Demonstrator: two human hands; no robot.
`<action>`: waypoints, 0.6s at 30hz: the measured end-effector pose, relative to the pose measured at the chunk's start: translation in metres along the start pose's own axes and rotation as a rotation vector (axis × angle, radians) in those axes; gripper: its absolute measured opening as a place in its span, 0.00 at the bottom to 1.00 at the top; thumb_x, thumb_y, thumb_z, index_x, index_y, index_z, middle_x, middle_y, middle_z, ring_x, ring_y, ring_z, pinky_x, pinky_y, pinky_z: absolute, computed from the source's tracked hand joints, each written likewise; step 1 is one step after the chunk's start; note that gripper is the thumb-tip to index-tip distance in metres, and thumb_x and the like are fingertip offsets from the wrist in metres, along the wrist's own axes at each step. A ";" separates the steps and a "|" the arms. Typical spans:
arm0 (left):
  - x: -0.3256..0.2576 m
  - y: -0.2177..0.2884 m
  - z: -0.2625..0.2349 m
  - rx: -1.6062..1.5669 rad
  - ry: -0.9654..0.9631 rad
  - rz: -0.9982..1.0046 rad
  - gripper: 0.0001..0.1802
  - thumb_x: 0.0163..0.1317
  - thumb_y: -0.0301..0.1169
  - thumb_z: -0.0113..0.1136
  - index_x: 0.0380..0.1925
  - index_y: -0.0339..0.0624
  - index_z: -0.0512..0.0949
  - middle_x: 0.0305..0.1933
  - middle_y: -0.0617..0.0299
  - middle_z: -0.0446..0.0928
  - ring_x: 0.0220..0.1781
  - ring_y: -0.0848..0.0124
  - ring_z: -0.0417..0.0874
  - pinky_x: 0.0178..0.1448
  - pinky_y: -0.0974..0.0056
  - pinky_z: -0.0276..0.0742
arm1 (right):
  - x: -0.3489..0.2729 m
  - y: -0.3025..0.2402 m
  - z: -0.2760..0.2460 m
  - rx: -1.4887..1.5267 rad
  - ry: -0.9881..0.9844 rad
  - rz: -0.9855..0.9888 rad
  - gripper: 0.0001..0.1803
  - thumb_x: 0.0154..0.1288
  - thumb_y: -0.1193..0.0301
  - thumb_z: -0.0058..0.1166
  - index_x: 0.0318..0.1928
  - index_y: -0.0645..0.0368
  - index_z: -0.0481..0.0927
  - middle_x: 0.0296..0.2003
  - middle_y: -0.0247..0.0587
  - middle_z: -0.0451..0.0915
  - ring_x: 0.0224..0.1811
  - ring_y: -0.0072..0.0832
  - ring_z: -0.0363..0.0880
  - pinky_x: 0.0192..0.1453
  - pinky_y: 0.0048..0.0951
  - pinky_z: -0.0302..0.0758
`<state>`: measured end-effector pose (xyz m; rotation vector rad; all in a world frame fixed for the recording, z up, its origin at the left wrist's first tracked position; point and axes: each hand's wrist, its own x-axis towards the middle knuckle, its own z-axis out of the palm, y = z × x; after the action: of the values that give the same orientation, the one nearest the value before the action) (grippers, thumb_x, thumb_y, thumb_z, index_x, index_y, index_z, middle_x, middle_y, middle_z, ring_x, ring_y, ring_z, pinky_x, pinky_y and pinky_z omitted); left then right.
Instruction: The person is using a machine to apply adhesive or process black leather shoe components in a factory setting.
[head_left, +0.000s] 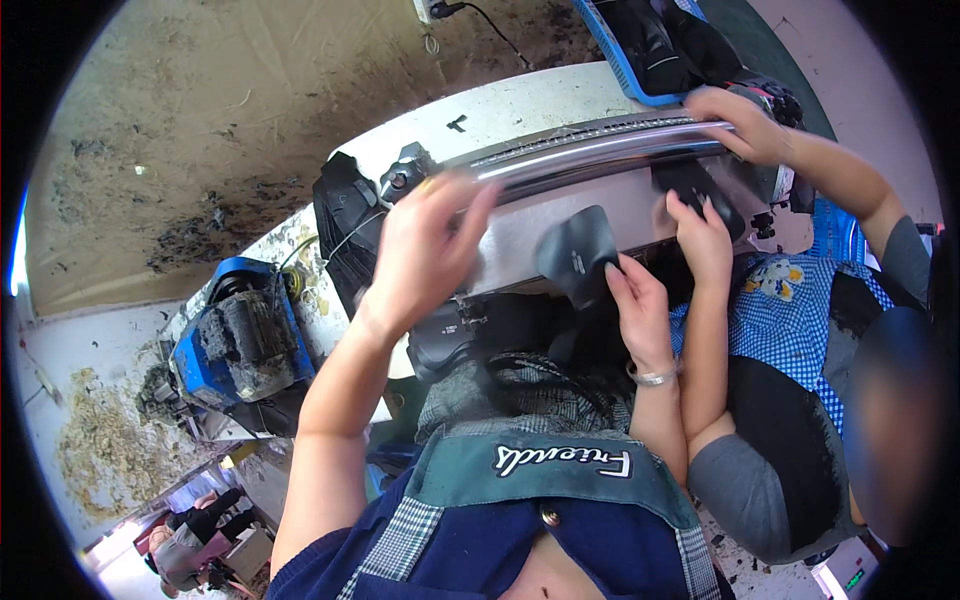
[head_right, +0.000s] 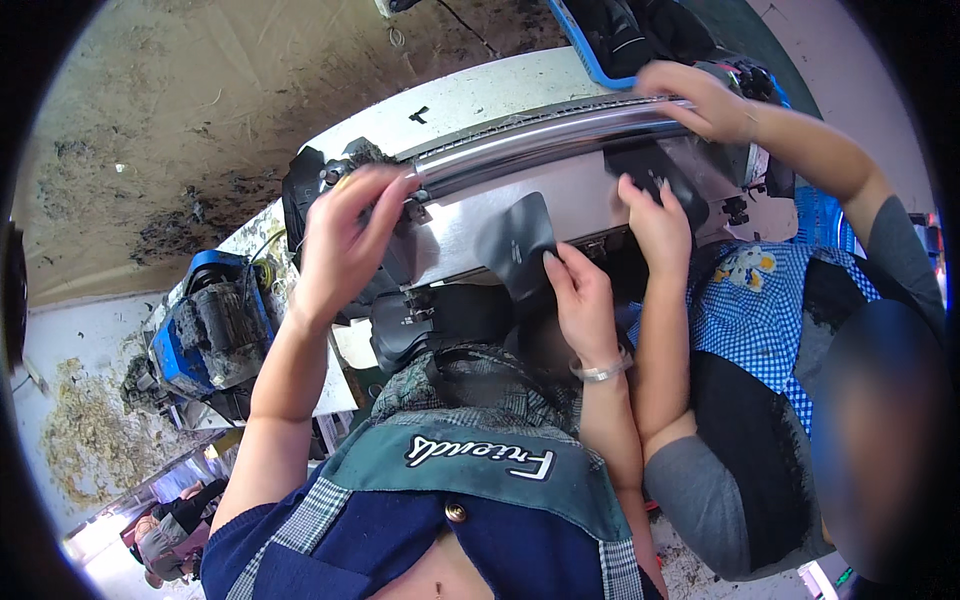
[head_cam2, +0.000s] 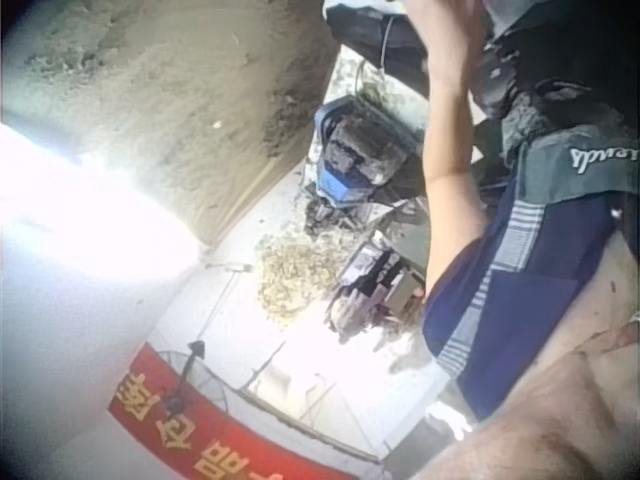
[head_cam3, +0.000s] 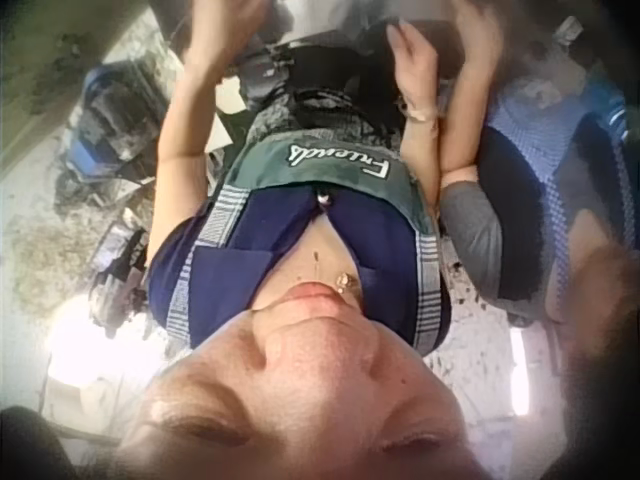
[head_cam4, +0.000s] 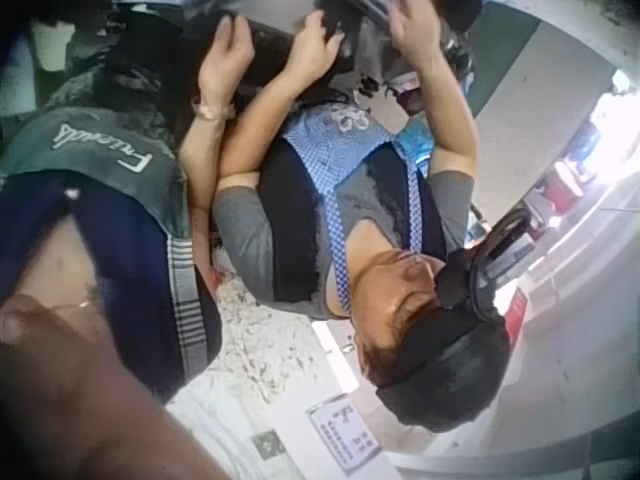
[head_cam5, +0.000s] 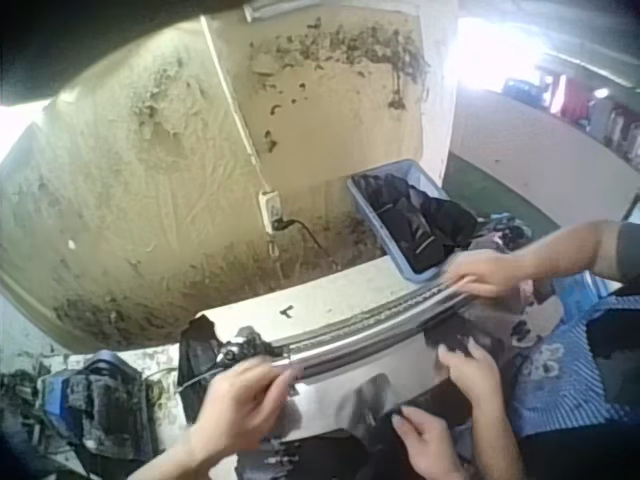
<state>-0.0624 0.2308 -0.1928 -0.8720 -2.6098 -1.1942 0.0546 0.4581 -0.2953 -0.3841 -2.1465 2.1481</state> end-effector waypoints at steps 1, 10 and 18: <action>0.018 0.002 0.017 -0.030 -0.039 -0.070 0.13 0.66 0.30 0.54 0.46 0.33 0.79 0.48 0.48 0.79 0.51 0.54 0.80 0.53 0.62 0.74 | 0.001 0.005 -0.004 -0.006 0.011 0.002 0.11 0.69 0.72 0.51 0.45 0.69 0.78 0.32 0.34 0.80 0.33 0.11 0.70 0.35 0.17 0.68; 0.099 -0.044 0.130 0.516 -0.411 -0.131 0.49 0.60 0.70 0.38 0.51 0.27 0.72 0.49 0.35 0.75 0.55 0.47 0.76 0.63 0.54 0.68 | 0.036 0.004 -0.003 -0.340 0.193 -0.106 0.12 0.63 0.72 0.59 0.39 0.70 0.76 0.31 0.47 0.81 0.28 0.28 0.78 0.36 0.29 0.75; 0.108 -0.039 0.112 0.196 -0.417 -0.123 0.25 0.61 0.47 0.56 0.37 0.30 0.82 0.33 0.38 0.81 0.39 0.48 0.84 0.47 0.53 0.79 | -0.001 -0.040 0.020 -1.034 0.337 -0.526 0.18 0.54 0.75 0.61 0.46 0.61 0.73 0.36 0.45 0.79 0.38 0.41 0.77 0.46 0.38 0.72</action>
<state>-0.1614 0.3404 -0.2554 -1.0253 -3.0845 -0.8309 0.0464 0.4395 -0.2558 -0.1647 -2.5565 0.5615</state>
